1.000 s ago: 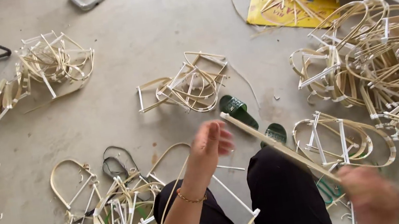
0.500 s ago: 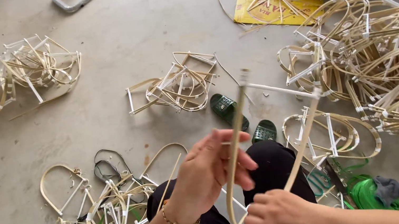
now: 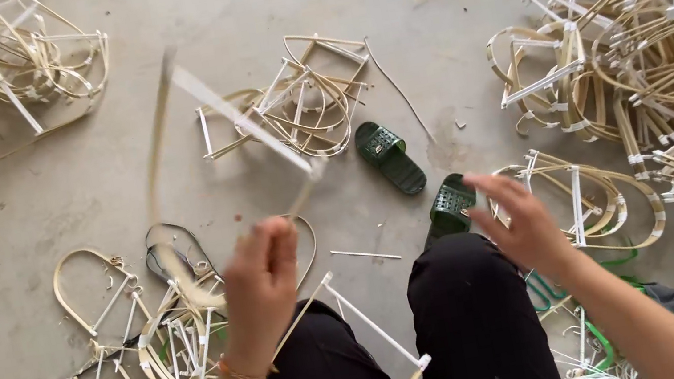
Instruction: The recorder is assembling and wrapping bamboo frame components with white plastic or tape and using shears to trim material.
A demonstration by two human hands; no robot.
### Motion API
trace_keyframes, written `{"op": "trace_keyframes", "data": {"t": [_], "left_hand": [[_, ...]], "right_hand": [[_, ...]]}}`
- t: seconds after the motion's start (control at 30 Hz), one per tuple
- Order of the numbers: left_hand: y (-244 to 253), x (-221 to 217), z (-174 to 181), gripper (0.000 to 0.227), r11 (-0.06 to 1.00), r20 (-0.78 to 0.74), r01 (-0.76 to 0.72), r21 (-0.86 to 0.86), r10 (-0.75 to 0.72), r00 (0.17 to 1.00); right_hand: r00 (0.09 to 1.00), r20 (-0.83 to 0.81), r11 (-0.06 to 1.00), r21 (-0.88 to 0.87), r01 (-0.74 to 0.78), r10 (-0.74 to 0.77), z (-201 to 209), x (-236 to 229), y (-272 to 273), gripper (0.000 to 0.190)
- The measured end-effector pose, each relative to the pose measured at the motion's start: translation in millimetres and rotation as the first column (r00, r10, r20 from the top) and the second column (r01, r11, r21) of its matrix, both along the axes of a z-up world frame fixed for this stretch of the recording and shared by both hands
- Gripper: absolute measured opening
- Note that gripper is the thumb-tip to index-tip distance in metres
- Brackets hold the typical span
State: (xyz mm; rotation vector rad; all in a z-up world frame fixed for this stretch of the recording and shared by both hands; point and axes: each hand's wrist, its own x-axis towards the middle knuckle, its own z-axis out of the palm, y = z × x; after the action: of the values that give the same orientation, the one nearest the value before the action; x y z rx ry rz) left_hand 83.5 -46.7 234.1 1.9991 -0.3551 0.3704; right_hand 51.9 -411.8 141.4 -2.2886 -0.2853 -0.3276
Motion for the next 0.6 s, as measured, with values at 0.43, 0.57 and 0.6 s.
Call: {"op": "trace_keyframes", "data": {"t": [0.43,0.57,0.6], "left_hand": [[138.0,-96.0,-313.7,0.017,0.773,0.093,-0.377,0.511,0.387,0.918],[202.9,-105.1,-406.0,0.017,0.773,0.202,-0.343,0.533,0.278,0.939],[206.8,-104.7,-409.7,0.015,0.753,0.188,-0.349,0.558,0.295,0.937]], "right_hand": [[0.725,-0.604,0.934,-0.322,0.157,-0.330,-357.8,176.3,-81.1,0.074],[0.719,-0.573,0.907,-0.371,0.199,-0.392,-401.3,237.9,-83.1,0.063],[0.747,-0.504,0.889,-0.371,0.267,-0.434,-418.3,249.8,-89.8,0.057]]}}
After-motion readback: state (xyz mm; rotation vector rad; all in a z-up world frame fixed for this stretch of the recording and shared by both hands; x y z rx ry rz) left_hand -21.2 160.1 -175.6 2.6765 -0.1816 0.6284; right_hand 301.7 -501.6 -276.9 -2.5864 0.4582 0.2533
